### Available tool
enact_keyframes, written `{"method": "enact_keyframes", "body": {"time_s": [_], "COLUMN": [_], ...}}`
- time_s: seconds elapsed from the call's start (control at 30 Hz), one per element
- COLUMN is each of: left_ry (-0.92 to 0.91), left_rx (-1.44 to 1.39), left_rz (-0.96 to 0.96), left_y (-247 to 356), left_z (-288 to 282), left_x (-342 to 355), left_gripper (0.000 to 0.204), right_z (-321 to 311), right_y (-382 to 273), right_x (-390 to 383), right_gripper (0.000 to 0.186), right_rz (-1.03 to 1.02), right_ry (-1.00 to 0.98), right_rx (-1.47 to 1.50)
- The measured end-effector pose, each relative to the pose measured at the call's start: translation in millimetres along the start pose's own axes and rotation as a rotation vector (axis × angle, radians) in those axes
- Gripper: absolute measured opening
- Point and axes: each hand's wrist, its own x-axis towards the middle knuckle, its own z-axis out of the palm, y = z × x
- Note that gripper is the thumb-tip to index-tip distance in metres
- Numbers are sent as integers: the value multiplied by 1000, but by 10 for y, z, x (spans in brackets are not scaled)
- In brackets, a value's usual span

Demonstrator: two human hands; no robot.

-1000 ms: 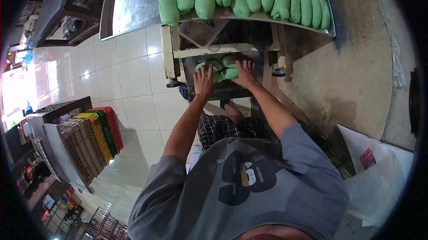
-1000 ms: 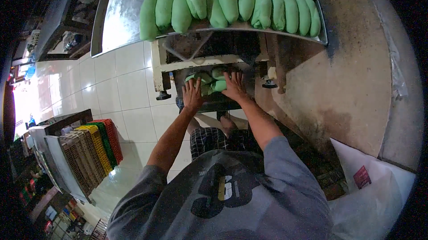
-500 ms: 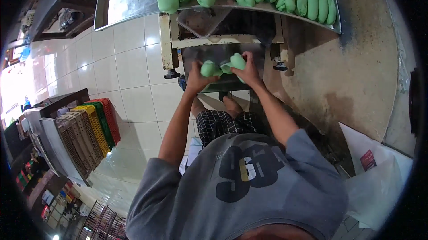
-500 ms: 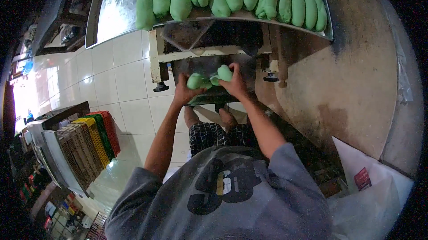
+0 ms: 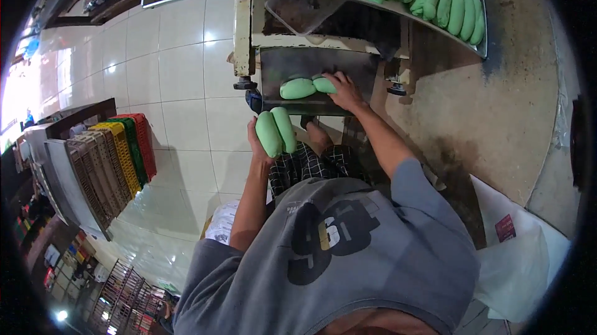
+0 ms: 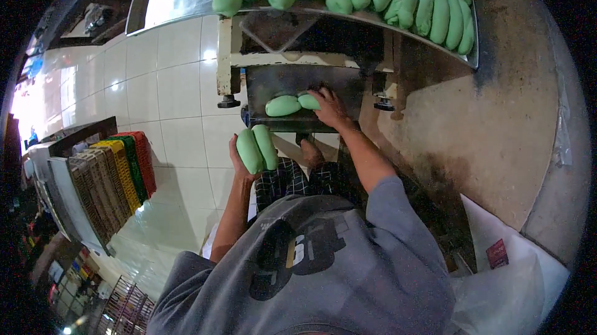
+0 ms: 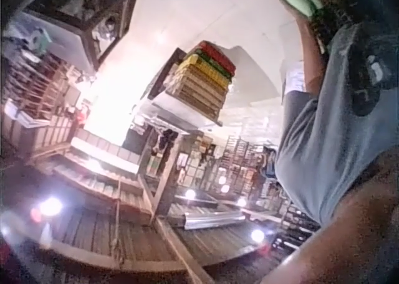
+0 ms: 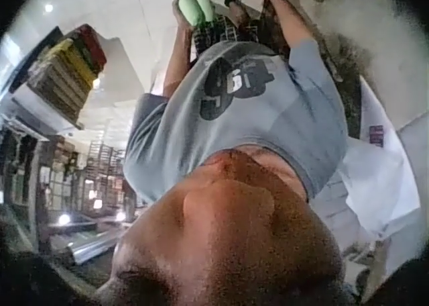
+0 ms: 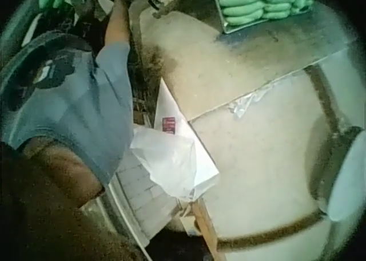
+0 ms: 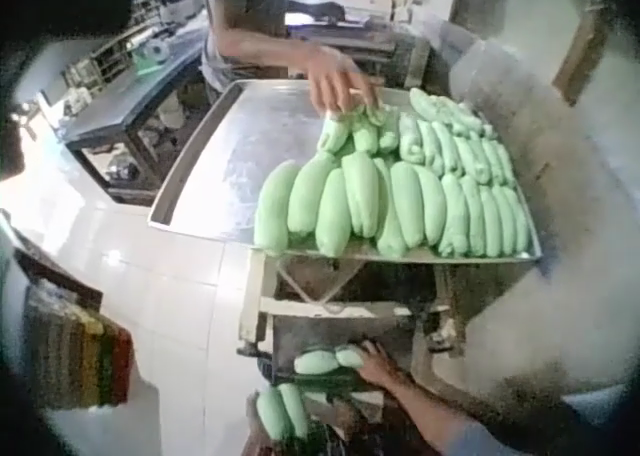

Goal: Using an industrial roller to flatten and shape green dough balls into elongated loaves.

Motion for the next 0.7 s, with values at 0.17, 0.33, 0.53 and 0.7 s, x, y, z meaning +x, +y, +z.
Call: {"method": "enact_keyframes", "body": {"time_s": [0.17, 0.33, 0.53, 0.7], "left_ry": [-87, 173, 39, -9], "left_rx": [-139, 22, -288, -302], "left_rz": [-14, 257, 117, 146], "left_y": [24, -198, 276, 411], "left_z": [394, -202, -173, -184], "left_x": [-275, -49, -510, -763], "left_gripper": [72, 60, 52, 64], "right_z": [-152, 140, 28, -258], "right_y": [-571, -1254, -1041, -1134], "right_x": [-584, -532, 250, 266], "right_gripper": [52, 59, 53, 55], "right_rz": [703, 460, -183, 3], "right_ry": [-88, -187, 12, -188], "right_rx": [1229, 1331, 146, 710]}}
